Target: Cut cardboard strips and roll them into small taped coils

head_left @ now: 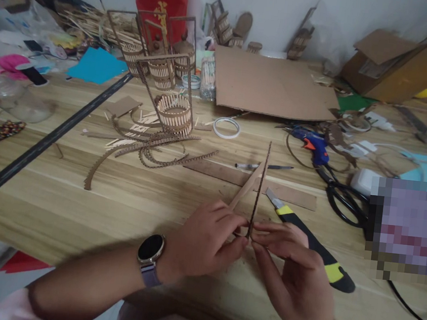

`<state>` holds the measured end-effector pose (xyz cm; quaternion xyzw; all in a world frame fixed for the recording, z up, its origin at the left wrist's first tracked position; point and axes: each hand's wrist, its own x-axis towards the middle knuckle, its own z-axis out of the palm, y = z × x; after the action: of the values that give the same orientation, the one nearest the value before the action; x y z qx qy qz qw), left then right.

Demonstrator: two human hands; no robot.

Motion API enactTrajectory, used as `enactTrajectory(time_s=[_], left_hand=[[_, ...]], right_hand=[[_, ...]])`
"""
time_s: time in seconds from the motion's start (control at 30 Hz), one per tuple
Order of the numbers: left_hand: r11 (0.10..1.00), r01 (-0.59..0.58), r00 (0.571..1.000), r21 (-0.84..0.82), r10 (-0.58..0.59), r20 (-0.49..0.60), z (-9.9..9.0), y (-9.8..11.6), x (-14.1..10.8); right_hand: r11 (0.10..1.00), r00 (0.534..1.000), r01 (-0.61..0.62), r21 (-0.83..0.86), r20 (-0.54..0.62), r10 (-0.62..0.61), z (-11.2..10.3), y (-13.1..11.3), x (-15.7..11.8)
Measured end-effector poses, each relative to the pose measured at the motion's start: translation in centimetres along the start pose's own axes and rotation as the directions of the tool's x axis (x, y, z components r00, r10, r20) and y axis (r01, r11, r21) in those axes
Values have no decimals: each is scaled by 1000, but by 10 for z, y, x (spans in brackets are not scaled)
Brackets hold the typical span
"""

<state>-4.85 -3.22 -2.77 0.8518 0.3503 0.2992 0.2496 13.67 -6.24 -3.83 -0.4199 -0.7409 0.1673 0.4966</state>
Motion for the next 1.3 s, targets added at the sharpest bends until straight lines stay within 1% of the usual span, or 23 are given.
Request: enactTrajectory(time_s=[0.13, 0.27, 0.37, 0.5, 0.73, 0.83, 1.03, 1.13, 1.3], left_hand=[[999, -29, 1000, 38, 29, -12, 1, 2, -1], [999, -21, 1000, 33, 21, -12, 1, 4, -1], [999, 38, 999, 5, -38, -25, 3, 5, -1], [991, 130, 992, -46, -130, -2, 6, 7, -2], [973, 226, 973, -56, -227, -25, 6, 9, -2], [971, 223, 973, -82, -226, -33, 6, 10, -2], [988, 139, 988, -72, -144, -55, 9, 6, -3], [992, 97, 993, -83, -103, -64, 9, 4, -3], [994, 38, 997, -106, -45, -63, 5, 2, 0]], right_hand=[[992, 998, 32, -118, 63, -25, 1, -2, 2], [978, 996, 62, -201, 73, -48, 1, -5, 4], [958, 990, 118, -263, 111, -92, 0, -6, 4], [930, 978, 179, -321, 163, -131, 2, -7, 4], [912, 970, 227, -340, 165, -180, 7, -10, 4], [921, 974, 209, -329, 159, -164, 6, -12, 6], [962, 991, 116, -249, 93, -96, 6, -11, 6], [983, 998, 51, -176, 49, -43, 6, -8, 2], [999, 999, -17, -43, -29, 16, 4, -5, -1]])
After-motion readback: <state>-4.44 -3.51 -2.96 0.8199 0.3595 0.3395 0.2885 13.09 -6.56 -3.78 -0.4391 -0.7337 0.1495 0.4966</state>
